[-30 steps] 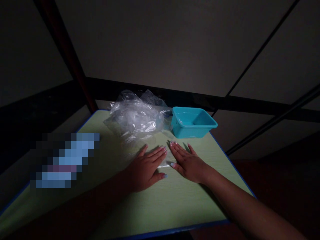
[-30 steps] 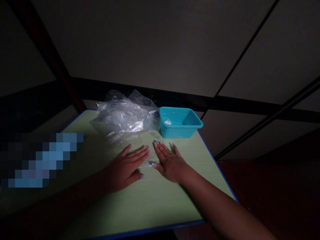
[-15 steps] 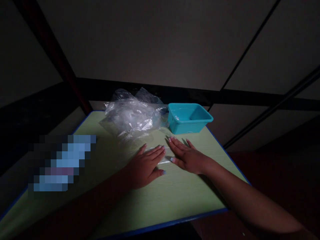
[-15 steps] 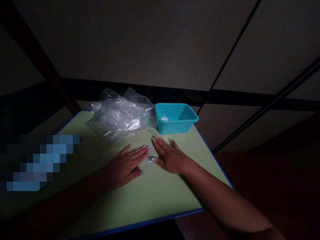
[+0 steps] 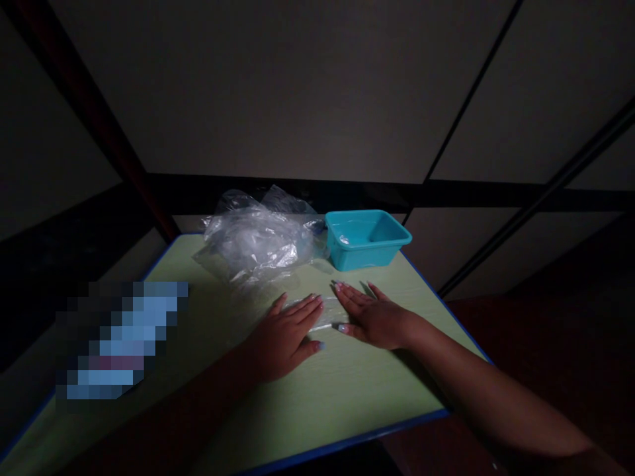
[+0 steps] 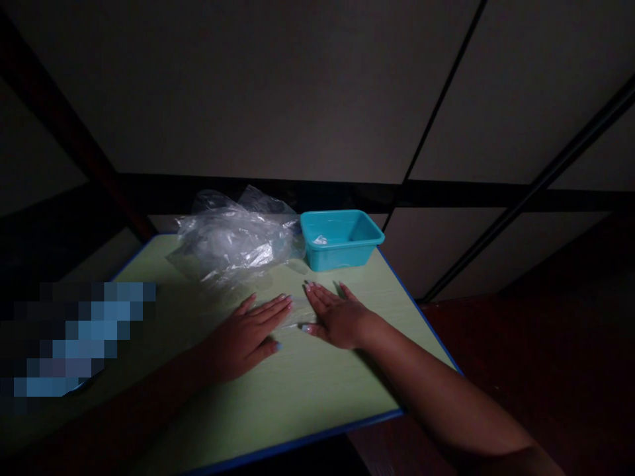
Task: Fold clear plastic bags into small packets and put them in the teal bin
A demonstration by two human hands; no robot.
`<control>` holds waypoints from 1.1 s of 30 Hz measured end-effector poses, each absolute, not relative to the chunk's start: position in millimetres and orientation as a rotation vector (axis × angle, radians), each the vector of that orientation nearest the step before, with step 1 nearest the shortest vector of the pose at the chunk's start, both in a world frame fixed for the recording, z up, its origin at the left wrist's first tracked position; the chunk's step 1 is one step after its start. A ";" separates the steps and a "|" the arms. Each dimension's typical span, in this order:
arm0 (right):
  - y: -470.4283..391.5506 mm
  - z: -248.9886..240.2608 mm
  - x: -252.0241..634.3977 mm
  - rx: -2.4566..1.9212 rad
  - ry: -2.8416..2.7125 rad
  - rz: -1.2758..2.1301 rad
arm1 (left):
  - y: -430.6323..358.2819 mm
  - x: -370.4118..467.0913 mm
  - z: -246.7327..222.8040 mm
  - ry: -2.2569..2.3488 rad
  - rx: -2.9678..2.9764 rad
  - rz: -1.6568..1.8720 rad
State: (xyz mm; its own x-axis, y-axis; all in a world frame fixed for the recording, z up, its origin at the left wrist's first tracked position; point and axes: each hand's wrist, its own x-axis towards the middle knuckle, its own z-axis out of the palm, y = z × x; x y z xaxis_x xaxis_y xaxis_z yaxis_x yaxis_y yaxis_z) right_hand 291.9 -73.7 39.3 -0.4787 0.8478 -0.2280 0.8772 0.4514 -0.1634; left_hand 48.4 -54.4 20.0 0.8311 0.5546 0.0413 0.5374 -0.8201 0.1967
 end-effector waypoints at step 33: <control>-73.0 45.7 287.2 1.707 2.709 -0.425 | -49.0 37.9 30.3 0.833 2.986 0.634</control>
State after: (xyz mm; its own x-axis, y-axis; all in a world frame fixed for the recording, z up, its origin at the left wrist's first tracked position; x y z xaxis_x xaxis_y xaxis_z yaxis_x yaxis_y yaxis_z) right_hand 287.2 -73.0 45.7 -0.4386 0.8963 -0.0650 0.8731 0.4079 -0.2670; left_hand 37.9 -49.0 30.3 0.7811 0.4923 0.3840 0.5013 -0.8612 0.0843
